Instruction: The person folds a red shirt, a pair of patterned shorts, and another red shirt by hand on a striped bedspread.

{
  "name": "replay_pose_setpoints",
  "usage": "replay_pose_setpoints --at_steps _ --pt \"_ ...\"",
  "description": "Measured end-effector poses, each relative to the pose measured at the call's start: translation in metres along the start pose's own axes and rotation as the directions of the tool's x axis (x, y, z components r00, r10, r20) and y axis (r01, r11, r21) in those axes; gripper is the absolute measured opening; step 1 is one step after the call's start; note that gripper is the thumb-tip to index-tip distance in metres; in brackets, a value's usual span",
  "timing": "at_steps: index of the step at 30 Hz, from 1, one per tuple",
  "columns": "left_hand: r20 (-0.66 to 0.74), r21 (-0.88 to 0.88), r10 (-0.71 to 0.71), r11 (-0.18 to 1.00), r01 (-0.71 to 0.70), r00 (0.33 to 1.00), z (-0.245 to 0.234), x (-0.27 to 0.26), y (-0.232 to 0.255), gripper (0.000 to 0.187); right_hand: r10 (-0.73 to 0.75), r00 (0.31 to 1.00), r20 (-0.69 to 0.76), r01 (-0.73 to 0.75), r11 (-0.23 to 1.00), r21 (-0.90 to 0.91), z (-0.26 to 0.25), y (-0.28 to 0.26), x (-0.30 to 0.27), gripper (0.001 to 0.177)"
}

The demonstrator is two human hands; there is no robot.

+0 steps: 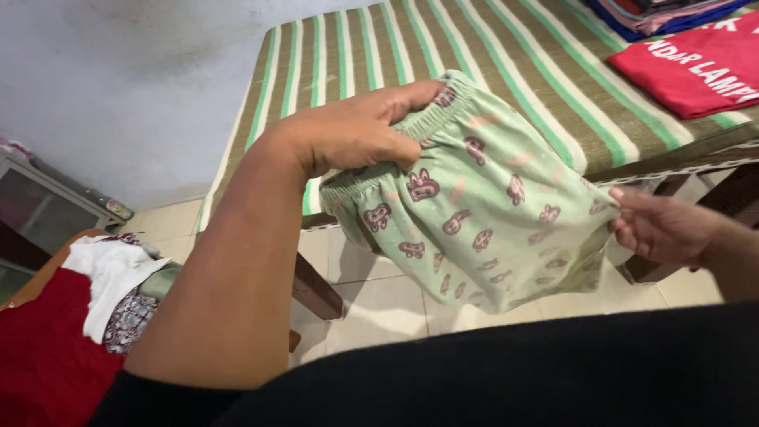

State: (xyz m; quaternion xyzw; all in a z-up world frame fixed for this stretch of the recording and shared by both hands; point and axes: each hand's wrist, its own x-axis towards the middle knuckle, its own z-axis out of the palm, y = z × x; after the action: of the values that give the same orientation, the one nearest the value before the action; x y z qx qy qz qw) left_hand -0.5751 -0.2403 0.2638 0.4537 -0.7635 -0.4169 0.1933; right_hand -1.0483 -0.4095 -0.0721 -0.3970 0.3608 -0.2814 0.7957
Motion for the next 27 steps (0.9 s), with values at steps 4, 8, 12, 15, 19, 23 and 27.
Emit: replay_pose_setpoints --at_steps 4,8,12,15,19,23,27 --pt "-0.057 -0.074 -0.025 0.997 0.021 0.998 0.004 0.004 -0.001 0.082 -0.030 0.998 -0.060 0.016 0.974 -0.224 0.030 -0.061 -0.039 0.058" --pt "-0.080 -0.133 -0.101 0.987 0.090 0.992 0.005 0.012 -0.009 0.082 -0.040 0.992 -0.118 0.000 0.946 -0.323 0.068 -0.107 -0.061 0.051" --pt "-0.101 -0.152 -0.091 0.986 0.074 0.991 0.009 0.029 -0.027 0.087 -0.103 0.966 -0.238 -0.013 0.898 -0.441 0.062 -0.128 -0.051 0.042" --pt "-0.065 -0.254 0.024 0.966 -0.040 0.998 0.004 0.043 -0.045 0.090 -0.155 0.930 -0.334 -0.050 0.846 -0.531 0.036 -0.141 -0.038 0.036" --pt "-0.109 -0.320 0.069 0.942 -0.101 0.992 -0.010 0.067 -0.074 0.093 -0.251 0.862 -0.441 -0.117 0.748 -0.653 -0.005 -0.172 -0.012 0.031" --pt "-0.139 -0.501 -0.010 0.863 -0.061 0.990 -0.039 0.091 -0.111 0.096 -0.360 0.796 -0.486 -0.190 0.614 -0.766 -0.035 -0.224 0.040 0.029" --pt "-0.135 -0.706 0.004 0.701 -0.099 0.991 -0.082 0.105 -0.155 0.097 -0.442 0.772 -0.457 -0.247 0.453 -0.856 -0.041 -0.294 0.118 0.032"
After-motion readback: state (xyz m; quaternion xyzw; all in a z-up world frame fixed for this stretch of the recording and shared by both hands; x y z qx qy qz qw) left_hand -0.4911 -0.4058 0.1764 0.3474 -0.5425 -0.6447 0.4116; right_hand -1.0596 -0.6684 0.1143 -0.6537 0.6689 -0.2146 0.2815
